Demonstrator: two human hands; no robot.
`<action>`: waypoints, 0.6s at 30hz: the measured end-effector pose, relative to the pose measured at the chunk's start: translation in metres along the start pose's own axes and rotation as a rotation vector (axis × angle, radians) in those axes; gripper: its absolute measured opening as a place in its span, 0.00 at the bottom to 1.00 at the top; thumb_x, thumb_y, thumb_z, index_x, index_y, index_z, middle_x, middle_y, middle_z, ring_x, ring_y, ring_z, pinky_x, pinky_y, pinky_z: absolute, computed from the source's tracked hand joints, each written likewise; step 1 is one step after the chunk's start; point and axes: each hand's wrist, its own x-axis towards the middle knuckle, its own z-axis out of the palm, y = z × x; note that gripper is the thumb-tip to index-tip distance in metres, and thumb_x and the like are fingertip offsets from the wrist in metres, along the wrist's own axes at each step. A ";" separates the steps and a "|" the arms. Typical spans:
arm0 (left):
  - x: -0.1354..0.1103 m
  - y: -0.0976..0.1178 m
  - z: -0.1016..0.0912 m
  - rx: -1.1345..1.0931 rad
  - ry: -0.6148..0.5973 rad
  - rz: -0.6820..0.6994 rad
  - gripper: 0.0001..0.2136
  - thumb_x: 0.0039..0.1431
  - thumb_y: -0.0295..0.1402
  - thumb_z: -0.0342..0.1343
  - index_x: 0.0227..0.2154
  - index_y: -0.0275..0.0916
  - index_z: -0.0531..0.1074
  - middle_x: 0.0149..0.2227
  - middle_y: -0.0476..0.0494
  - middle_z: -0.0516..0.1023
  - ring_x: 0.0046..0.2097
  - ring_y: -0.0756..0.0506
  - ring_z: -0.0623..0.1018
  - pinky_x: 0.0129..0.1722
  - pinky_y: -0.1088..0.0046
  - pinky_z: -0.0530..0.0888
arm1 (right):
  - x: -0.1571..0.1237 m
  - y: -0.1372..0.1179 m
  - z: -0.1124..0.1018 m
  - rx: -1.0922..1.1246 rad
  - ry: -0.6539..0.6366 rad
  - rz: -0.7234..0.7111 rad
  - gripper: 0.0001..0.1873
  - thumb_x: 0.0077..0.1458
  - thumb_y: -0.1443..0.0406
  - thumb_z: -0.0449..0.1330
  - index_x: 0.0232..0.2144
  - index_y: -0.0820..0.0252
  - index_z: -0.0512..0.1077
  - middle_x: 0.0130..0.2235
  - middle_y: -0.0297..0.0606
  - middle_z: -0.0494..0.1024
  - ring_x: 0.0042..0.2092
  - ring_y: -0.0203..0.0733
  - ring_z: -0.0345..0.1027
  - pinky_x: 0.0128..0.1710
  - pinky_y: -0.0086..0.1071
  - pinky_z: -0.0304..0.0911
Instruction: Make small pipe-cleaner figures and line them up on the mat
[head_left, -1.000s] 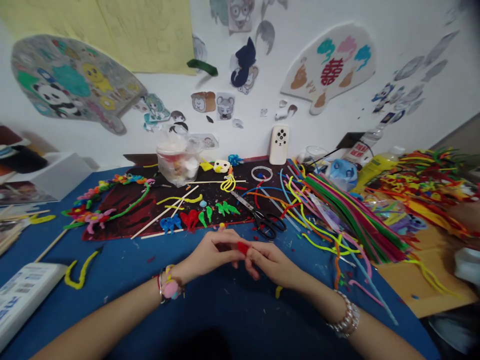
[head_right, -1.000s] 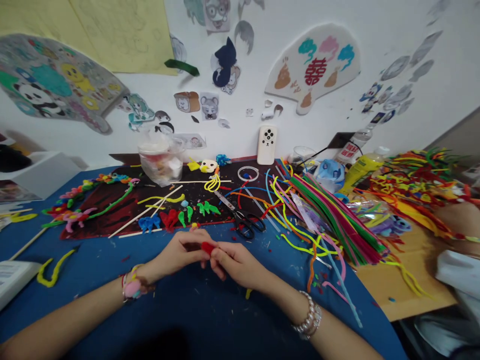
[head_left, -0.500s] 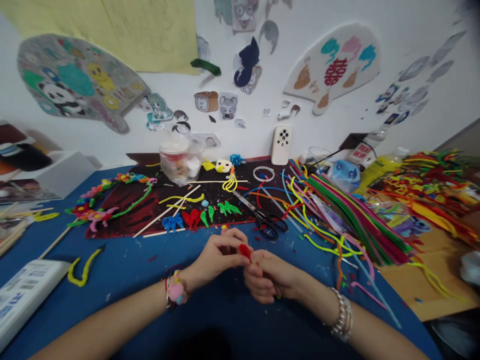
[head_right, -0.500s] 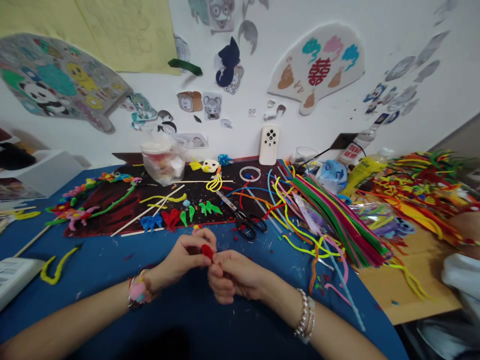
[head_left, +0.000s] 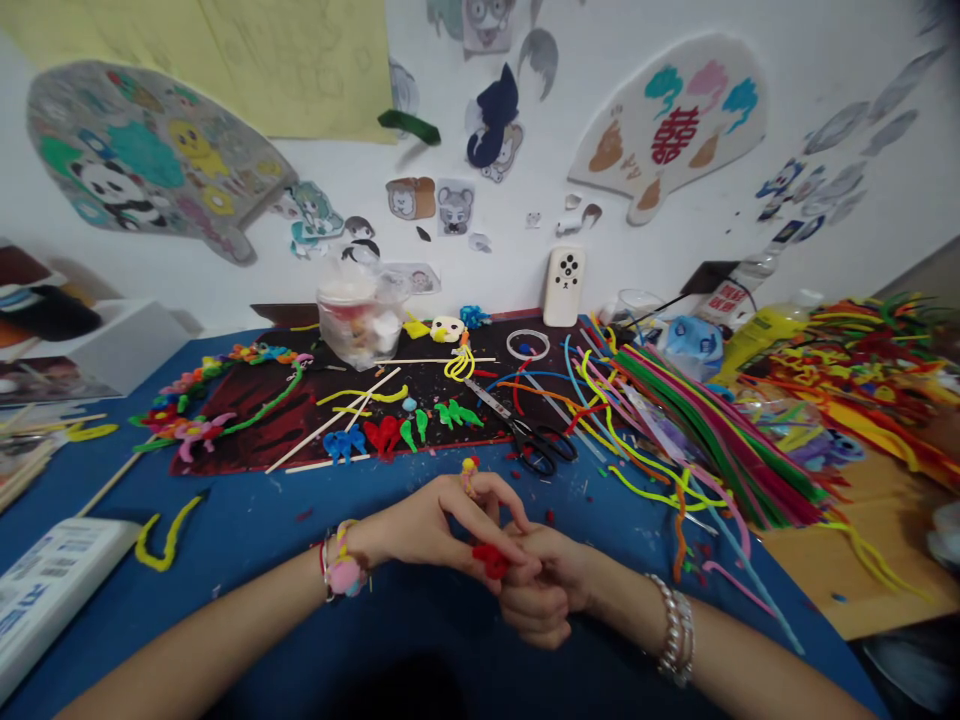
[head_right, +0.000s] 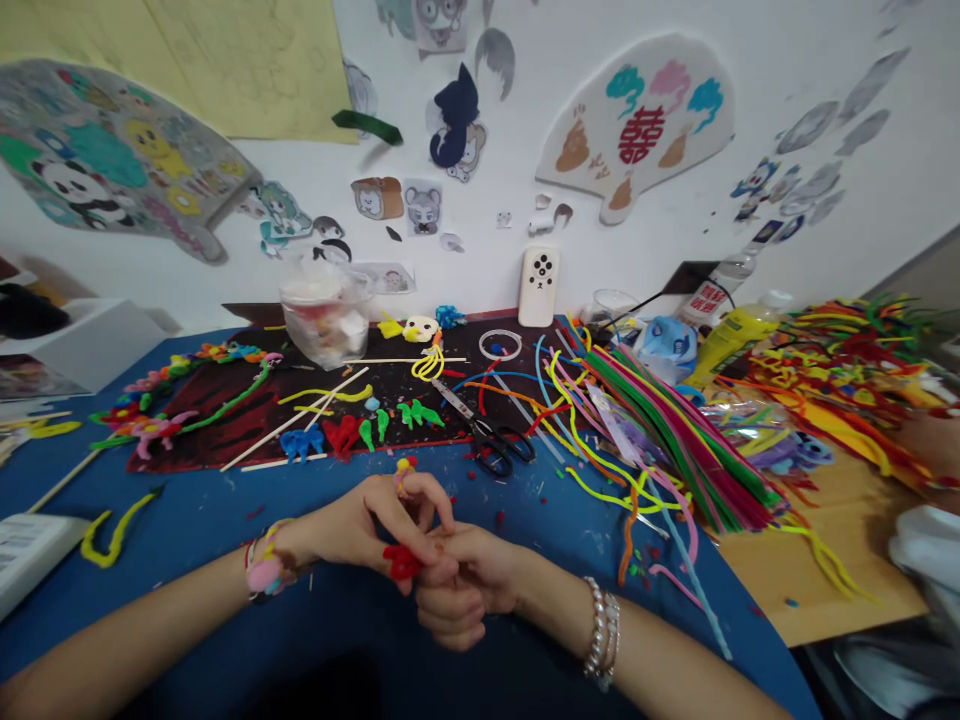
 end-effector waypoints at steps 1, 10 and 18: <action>0.000 0.000 0.000 0.037 0.003 0.015 0.12 0.47 0.33 0.62 0.37 0.49 0.76 0.43 0.45 0.70 0.35 0.51 0.68 0.39 0.72 0.67 | 0.000 0.000 0.001 -0.004 0.014 -0.013 0.18 0.52 0.62 0.54 0.14 0.60 0.55 0.11 0.27 0.58 0.12 0.29 0.48 0.11 0.21 0.54; 0.000 -0.003 0.012 0.325 0.428 0.005 0.11 0.58 0.34 0.50 0.41 0.40 0.73 0.40 0.43 0.71 0.43 0.47 0.69 0.45 0.69 0.64 | 0.005 0.000 0.009 -0.205 0.429 -0.504 0.17 0.58 0.60 0.51 0.19 0.60 0.59 0.12 0.25 0.59 0.13 0.27 0.48 0.13 0.21 0.54; 0.000 0.001 0.021 0.362 0.549 -0.098 0.12 0.60 0.31 0.46 0.28 0.35 0.74 0.36 0.44 0.71 0.39 0.50 0.70 0.40 0.74 0.64 | 0.011 0.001 0.008 -0.240 0.550 -0.517 0.19 0.56 0.56 0.53 0.19 0.60 0.60 0.11 0.24 0.58 0.13 0.27 0.46 0.13 0.21 0.52</action>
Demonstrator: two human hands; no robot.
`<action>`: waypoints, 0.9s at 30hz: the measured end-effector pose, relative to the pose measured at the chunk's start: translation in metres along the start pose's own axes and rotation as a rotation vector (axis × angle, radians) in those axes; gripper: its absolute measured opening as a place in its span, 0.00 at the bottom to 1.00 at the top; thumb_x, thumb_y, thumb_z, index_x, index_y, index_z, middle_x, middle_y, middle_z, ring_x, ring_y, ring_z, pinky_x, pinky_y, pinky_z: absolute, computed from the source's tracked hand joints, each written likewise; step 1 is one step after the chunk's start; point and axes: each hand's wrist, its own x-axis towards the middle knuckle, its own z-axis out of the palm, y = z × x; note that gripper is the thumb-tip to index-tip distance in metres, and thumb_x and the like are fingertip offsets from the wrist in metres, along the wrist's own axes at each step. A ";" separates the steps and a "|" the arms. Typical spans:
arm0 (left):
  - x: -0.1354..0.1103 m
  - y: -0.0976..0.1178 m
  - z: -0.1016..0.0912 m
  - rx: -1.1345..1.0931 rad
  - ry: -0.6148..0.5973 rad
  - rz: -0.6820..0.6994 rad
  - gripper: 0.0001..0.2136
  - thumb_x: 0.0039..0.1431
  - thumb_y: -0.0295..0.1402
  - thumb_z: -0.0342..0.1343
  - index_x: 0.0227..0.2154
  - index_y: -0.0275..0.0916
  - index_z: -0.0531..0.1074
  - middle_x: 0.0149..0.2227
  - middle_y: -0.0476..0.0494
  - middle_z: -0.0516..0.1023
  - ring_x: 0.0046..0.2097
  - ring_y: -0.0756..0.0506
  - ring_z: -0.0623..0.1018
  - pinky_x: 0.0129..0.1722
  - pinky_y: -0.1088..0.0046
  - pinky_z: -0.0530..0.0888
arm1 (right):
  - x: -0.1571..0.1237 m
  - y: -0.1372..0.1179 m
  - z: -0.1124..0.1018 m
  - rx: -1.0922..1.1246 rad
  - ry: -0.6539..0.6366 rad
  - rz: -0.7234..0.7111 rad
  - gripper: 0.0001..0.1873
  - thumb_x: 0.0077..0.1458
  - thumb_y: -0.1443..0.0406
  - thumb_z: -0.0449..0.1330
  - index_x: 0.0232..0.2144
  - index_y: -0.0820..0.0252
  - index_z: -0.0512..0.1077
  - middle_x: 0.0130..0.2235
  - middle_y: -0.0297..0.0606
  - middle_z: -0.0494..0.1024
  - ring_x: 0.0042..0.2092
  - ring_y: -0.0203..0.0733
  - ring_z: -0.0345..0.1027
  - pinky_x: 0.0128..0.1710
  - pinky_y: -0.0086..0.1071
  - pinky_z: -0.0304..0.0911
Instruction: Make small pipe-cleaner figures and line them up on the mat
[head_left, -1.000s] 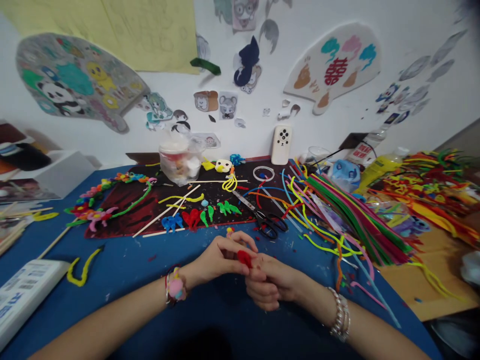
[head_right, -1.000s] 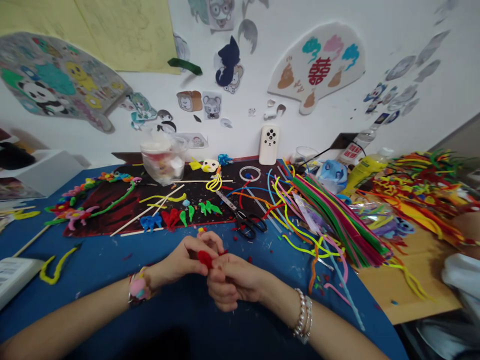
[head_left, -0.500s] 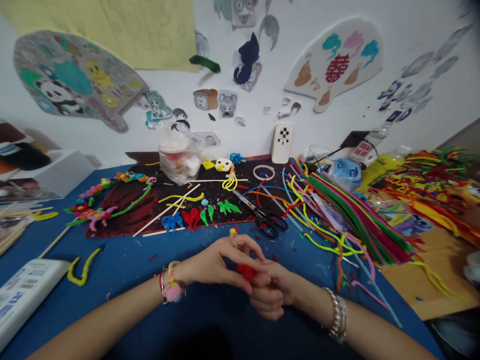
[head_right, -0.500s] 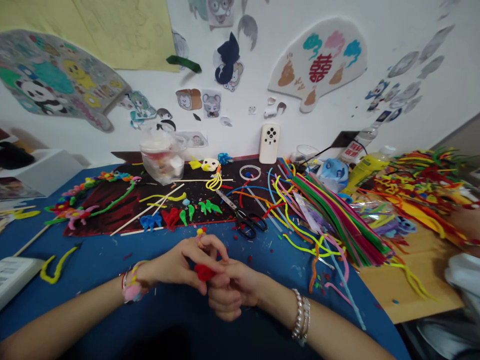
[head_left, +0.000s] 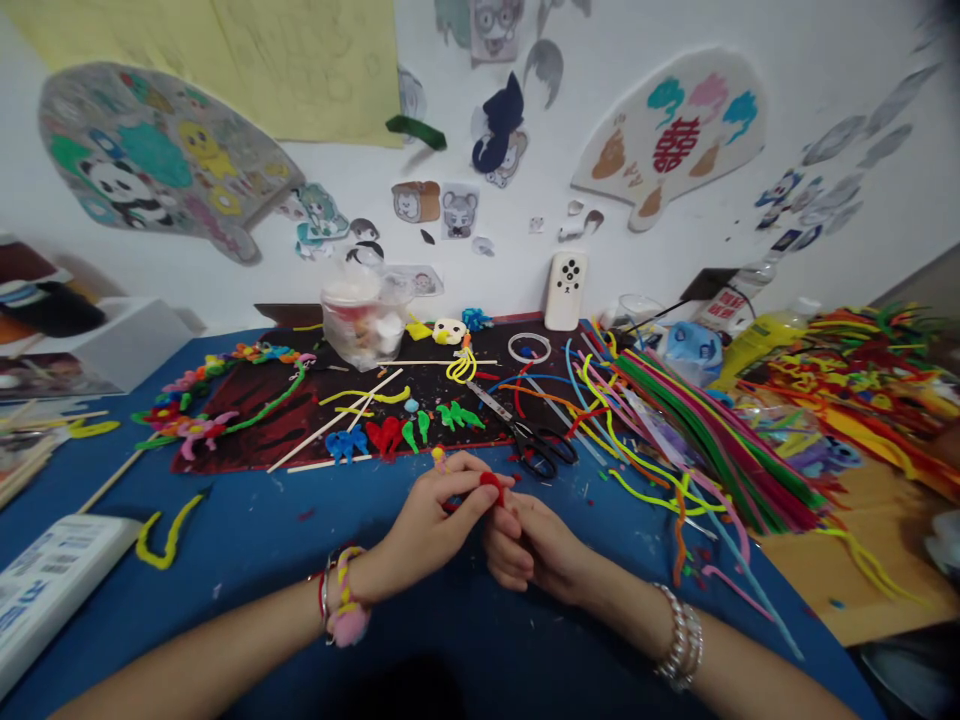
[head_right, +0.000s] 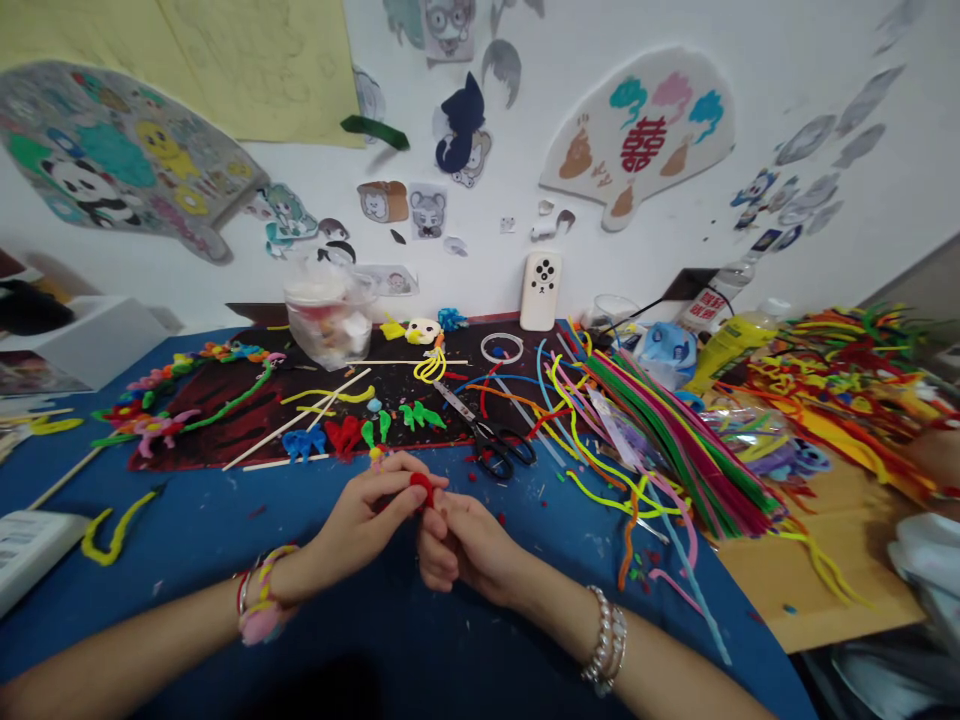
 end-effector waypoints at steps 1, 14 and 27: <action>0.000 -0.001 0.000 -0.031 0.009 -0.028 0.12 0.60 0.31 0.46 0.27 0.35 0.73 0.35 0.44 0.71 0.38 0.50 0.70 0.39 0.74 0.65 | 0.000 0.000 0.001 -0.002 -0.001 0.008 0.19 0.56 0.56 0.53 0.19 0.60 0.60 0.12 0.24 0.58 0.13 0.27 0.45 0.13 0.21 0.52; 0.006 -0.013 -0.003 -0.092 -0.133 -0.239 0.15 0.62 0.38 0.41 0.30 0.36 0.67 0.23 0.51 0.68 0.26 0.53 0.68 0.28 0.77 0.64 | 0.000 -0.023 -0.011 -0.696 0.461 -0.318 0.13 0.55 0.56 0.54 0.30 0.61 0.68 0.21 0.28 0.66 0.21 0.29 0.57 0.22 0.24 0.54; 0.004 -0.011 0.001 -0.172 -0.386 -0.286 0.14 0.63 0.40 0.38 0.29 0.36 0.63 0.22 0.52 0.66 0.26 0.53 0.66 0.29 0.77 0.63 | -0.005 -0.034 -0.010 -0.978 0.294 -0.321 0.07 0.54 0.62 0.56 0.29 0.60 0.69 0.29 0.32 0.68 0.28 0.32 0.64 0.33 0.29 0.61</action>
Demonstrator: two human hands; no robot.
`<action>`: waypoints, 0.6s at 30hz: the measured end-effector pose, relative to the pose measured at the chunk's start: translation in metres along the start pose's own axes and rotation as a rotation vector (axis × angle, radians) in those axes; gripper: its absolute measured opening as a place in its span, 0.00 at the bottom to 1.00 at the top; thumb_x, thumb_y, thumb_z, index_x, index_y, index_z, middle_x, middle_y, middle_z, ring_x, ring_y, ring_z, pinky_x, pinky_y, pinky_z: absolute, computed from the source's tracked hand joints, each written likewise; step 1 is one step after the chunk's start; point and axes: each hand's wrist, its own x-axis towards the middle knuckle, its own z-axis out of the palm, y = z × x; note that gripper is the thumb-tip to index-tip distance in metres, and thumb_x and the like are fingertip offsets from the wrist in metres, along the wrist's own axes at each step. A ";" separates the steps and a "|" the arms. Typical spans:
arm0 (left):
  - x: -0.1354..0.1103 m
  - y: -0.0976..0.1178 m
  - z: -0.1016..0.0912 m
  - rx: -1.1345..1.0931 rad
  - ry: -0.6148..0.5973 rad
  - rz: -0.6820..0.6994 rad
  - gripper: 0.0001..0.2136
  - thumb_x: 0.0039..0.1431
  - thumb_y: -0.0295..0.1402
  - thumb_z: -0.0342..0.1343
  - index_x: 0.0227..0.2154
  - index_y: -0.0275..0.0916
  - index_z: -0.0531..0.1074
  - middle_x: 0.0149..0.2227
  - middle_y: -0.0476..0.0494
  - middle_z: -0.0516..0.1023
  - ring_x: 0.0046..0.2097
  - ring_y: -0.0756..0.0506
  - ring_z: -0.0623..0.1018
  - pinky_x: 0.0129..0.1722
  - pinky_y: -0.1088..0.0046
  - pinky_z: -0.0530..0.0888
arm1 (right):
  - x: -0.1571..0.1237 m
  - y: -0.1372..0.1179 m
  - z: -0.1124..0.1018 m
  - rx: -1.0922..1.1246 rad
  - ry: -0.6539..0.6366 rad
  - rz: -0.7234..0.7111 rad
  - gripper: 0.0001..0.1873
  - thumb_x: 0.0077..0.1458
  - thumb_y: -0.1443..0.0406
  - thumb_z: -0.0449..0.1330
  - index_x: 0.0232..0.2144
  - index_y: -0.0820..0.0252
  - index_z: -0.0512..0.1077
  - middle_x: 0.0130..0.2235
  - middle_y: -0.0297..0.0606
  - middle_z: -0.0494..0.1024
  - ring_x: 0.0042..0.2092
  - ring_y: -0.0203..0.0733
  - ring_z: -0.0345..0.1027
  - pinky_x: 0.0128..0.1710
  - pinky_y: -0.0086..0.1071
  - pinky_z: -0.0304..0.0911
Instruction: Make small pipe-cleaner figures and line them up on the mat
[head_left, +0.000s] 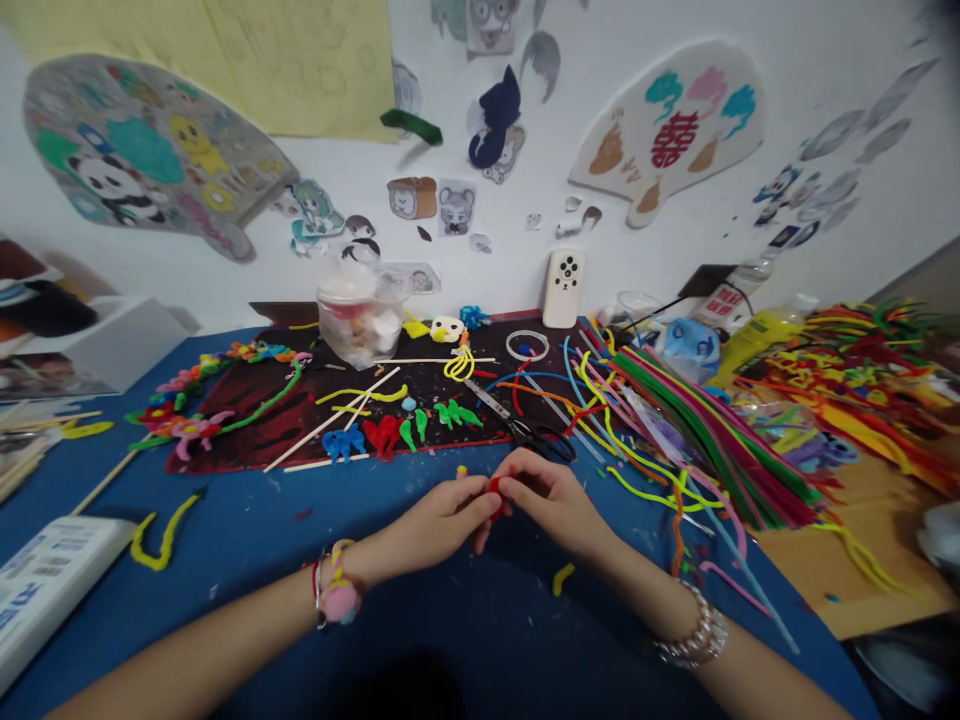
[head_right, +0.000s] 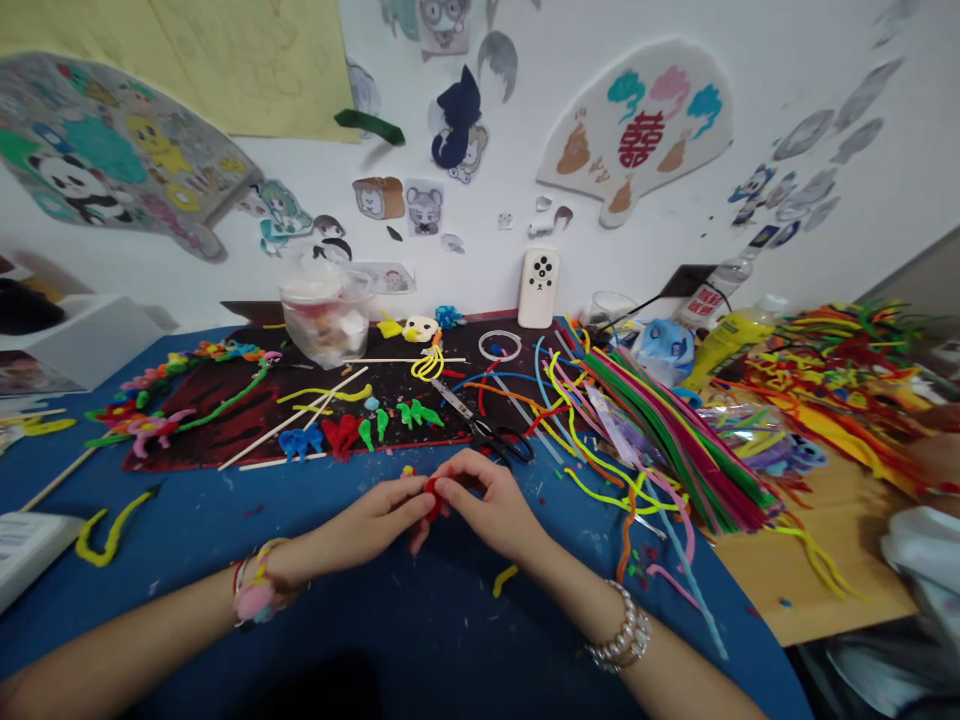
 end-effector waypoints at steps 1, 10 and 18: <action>0.000 0.001 0.001 -0.061 -0.040 -0.023 0.15 0.63 0.40 0.38 0.31 0.36 0.63 0.23 0.52 0.65 0.25 0.53 0.66 0.28 0.77 0.63 | 0.000 -0.001 0.000 0.000 0.005 0.000 0.07 0.54 0.62 0.55 0.29 0.60 0.69 0.29 0.31 0.67 0.28 0.32 0.63 0.32 0.29 0.61; -0.007 0.004 0.010 -0.102 -0.054 -0.113 0.16 0.63 0.42 0.35 0.28 0.38 0.59 0.22 0.53 0.63 0.23 0.53 0.64 0.26 0.77 0.62 | -0.002 0.001 0.005 -0.088 0.111 -0.029 0.07 0.54 0.62 0.55 0.29 0.59 0.68 0.30 0.34 0.69 0.33 0.36 0.63 0.35 0.29 0.61; -0.009 0.005 0.016 -0.079 0.073 -0.122 0.18 0.62 0.43 0.35 0.23 0.38 0.57 0.19 0.55 0.58 0.20 0.54 0.61 0.22 0.77 0.61 | 0.001 0.008 0.005 -0.052 0.208 0.097 0.20 0.57 0.55 0.49 0.22 0.62 0.69 0.18 0.30 0.65 0.20 0.31 0.57 0.21 0.26 0.56</action>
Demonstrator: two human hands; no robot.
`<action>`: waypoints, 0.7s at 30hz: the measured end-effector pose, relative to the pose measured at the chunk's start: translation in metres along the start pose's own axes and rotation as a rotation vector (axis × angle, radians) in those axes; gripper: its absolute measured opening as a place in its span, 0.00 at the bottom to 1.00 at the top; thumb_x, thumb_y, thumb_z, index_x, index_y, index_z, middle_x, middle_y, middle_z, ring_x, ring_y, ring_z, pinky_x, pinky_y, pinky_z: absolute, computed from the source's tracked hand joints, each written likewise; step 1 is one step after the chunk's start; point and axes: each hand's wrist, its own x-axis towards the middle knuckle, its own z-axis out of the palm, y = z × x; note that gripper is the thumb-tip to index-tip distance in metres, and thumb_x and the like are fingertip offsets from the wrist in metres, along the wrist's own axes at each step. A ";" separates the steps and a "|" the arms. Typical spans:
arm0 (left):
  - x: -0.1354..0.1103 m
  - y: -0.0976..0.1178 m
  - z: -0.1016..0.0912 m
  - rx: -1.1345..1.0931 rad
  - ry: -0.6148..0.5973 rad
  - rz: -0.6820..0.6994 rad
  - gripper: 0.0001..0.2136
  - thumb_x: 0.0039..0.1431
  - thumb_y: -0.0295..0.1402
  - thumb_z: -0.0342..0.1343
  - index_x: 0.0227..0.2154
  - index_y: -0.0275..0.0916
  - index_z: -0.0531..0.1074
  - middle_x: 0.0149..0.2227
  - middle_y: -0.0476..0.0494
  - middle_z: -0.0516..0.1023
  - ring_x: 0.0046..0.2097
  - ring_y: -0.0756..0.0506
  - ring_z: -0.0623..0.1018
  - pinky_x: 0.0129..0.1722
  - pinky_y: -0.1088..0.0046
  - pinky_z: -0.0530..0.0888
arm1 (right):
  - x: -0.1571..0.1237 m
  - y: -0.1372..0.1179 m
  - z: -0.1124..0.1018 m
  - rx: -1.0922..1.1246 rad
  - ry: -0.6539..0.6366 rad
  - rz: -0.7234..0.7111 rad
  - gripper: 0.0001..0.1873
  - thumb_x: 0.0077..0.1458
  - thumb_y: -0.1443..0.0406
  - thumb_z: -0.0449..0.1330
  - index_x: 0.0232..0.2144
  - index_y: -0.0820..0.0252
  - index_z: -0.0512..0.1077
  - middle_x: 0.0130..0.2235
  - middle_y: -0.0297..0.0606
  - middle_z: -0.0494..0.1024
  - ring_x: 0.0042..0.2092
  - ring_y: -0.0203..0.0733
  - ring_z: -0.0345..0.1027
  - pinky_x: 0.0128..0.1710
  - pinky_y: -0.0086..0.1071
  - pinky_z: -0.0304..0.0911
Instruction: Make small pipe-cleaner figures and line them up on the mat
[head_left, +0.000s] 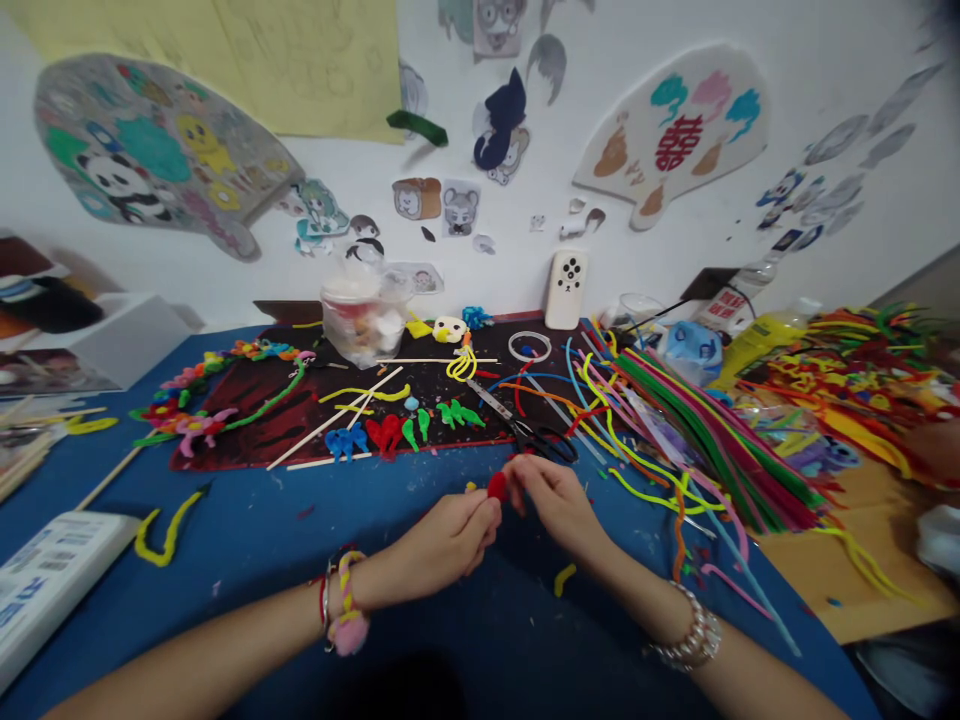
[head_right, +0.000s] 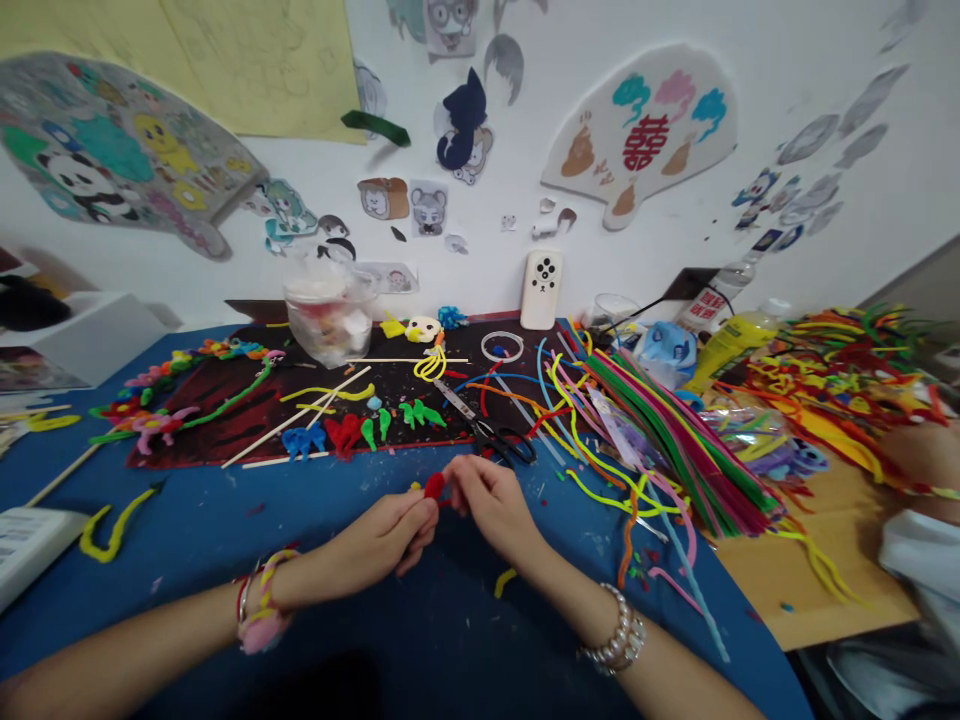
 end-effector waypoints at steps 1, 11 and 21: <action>0.000 0.000 0.000 -0.015 0.009 0.001 0.18 0.62 0.43 0.35 0.23 0.38 0.57 0.19 0.55 0.58 0.20 0.54 0.60 0.21 0.77 0.60 | 0.002 0.000 -0.003 -0.023 0.013 0.032 0.24 0.59 0.54 0.45 0.19 0.62 0.68 0.15 0.29 0.62 0.17 0.30 0.53 0.18 0.25 0.52; 0.005 -0.003 -0.012 0.044 0.042 0.033 0.16 0.63 0.41 0.35 0.25 0.38 0.59 0.19 0.55 0.61 0.20 0.54 0.63 0.22 0.77 0.61 | 0.011 -0.009 -0.030 -0.342 -0.161 -0.208 0.12 0.56 0.63 0.53 0.42 0.58 0.71 0.29 0.35 0.76 0.30 0.37 0.68 0.34 0.32 0.64; 0.007 -0.005 -0.013 -0.064 -0.187 -0.040 0.15 0.61 0.42 0.39 0.26 0.37 0.60 0.19 0.56 0.58 0.19 0.55 0.62 0.20 0.79 0.59 | 0.003 -0.009 -0.021 -0.418 -0.202 -0.434 0.11 0.55 0.66 0.55 0.40 0.53 0.73 0.34 0.37 0.77 0.36 0.39 0.70 0.38 0.33 0.64</action>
